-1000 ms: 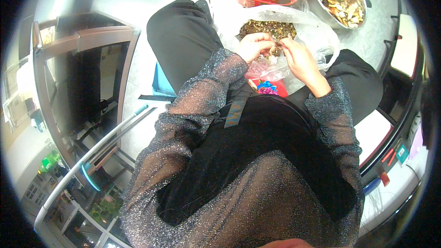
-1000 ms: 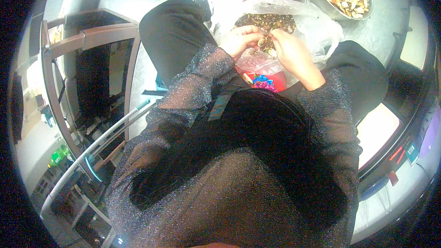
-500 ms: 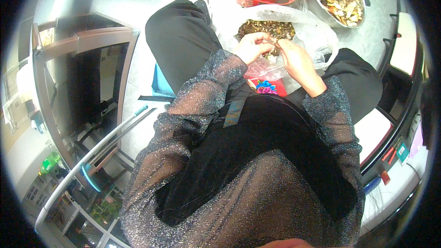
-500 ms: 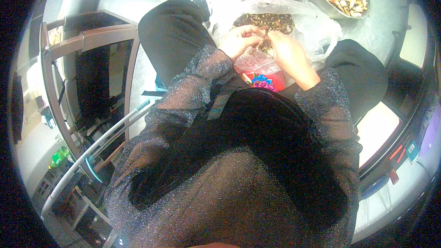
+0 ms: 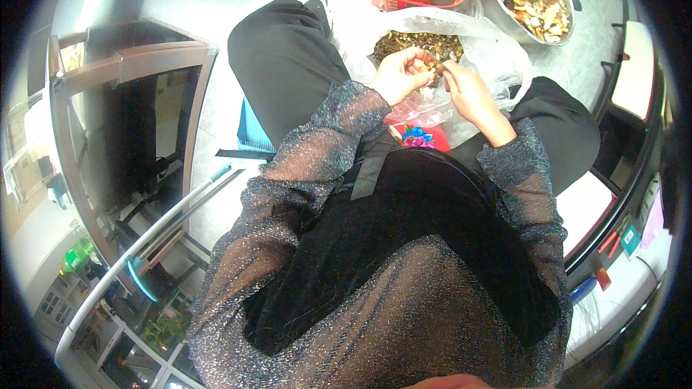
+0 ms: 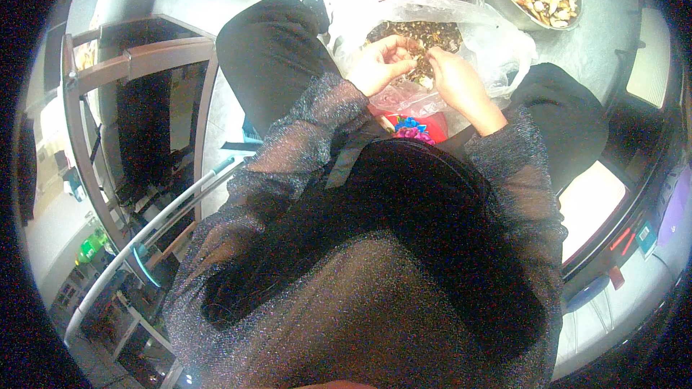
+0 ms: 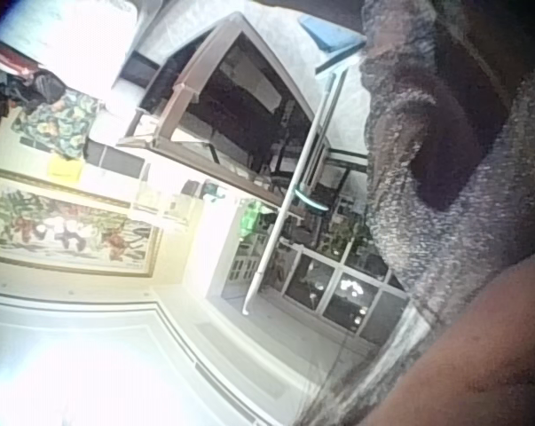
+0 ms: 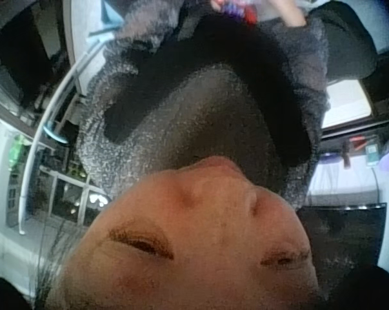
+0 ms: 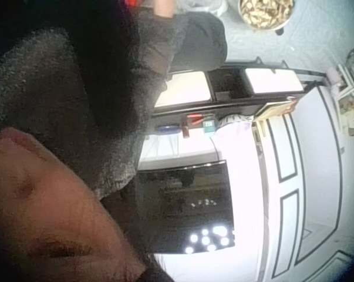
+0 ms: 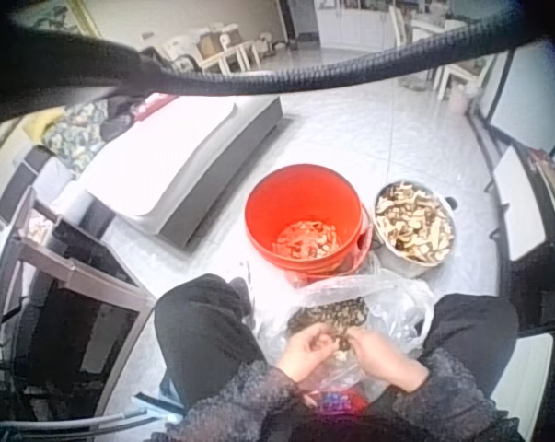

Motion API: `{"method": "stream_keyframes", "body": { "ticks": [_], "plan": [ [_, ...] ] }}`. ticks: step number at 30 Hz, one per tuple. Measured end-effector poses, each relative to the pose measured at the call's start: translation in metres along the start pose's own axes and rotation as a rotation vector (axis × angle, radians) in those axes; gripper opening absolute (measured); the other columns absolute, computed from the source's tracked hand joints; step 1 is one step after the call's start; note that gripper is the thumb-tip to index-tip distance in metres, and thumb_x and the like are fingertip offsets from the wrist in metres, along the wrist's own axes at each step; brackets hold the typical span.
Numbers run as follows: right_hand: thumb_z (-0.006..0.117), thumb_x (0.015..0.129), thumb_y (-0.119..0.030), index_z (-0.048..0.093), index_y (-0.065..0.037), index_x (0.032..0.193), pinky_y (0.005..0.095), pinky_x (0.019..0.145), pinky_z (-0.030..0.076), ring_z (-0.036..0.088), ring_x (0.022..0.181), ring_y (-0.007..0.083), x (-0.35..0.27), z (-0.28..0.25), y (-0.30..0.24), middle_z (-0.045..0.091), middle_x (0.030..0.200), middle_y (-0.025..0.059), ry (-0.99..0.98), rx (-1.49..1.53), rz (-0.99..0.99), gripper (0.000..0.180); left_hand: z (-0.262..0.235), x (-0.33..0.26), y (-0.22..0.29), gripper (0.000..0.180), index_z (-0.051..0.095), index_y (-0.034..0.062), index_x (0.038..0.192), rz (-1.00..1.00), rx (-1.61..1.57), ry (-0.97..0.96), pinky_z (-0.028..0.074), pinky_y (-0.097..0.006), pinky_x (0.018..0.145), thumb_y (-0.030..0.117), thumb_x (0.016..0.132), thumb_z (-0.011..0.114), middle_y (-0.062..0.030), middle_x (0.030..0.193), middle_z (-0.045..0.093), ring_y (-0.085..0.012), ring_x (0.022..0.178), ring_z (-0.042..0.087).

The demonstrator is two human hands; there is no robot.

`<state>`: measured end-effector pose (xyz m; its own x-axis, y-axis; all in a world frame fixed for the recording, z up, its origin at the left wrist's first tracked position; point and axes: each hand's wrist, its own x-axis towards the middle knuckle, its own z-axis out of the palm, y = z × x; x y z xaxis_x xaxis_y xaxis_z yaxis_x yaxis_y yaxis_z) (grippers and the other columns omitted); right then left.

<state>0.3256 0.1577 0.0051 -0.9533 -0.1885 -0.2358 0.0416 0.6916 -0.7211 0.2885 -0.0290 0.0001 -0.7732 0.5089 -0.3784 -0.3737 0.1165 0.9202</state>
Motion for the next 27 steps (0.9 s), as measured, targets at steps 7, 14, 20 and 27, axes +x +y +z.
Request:
{"method": "stream_keyframes", "body": {
  "ticks": [7,14,20,27],
  "plan": [
    [0.052,0.091,-0.017,0.058,-0.001,0.1,0.0276,0.063,0.045,0.057,0.068,0.0108,0.005,-0.005,0.008,0.061,0.077,0.0035,-0.113,0.476,0.201,0.019,0.006,-0.007,0.013,0.042,0.055,0.0013,0.115,0.15,0.341,0.157,0.046,-0.025,0.063,0.007,0.075,0.068,-0.0013,0.073,0.059,-0.0095,0.066,0.055],
    [0.062,0.086,-0.026,0.062,-0.002,0.092,0.0249,0.064,0.047,0.056,0.07,0.0086,0.005,-0.009,-0.004,0.062,0.078,0.0028,-0.053,0.447,0.13,0.024,0.009,-0.01,0.021,0.05,0.051,0.0006,0.119,0.261,0.557,0.182,0.048,-0.031,0.068,0.01,0.073,0.068,-0.0057,0.077,0.06,-0.0171,0.073,0.06],
    [0.062,0.085,-0.027,0.063,-0.005,0.092,0.0272,0.059,0.047,0.055,0.067,0.0092,0.01,-0.025,-0.011,0.061,0.076,0.0021,-0.185,0.596,0.167,0.023,0.012,-0.008,0.034,0.05,0.051,0.0007,0.119,0.366,0.659,0.152,0.049,-0.033,0.072,0.01,0.073,0.068,-0.0089,0.081,0.058,-0.0224,0.076,0.059],
    [0.062,0.084,-0.025,0.061,-0.006,0.089,0.024,0.058,0.042,0.051,0.063,0.008,0.036,-0.086,0.008,0.059,0.074,-0.0003,0.141,0.3,0.192,0.02,-0.007,0.022,0.064,0.037,0.054,0.0035,0.114,0.454,0.606,0.204,0.048,-0.029,0.073,0.011,0.08,0.065,-0.0033,0.082,0.061,-0.0142,0.077,0.059]
  ]
}}
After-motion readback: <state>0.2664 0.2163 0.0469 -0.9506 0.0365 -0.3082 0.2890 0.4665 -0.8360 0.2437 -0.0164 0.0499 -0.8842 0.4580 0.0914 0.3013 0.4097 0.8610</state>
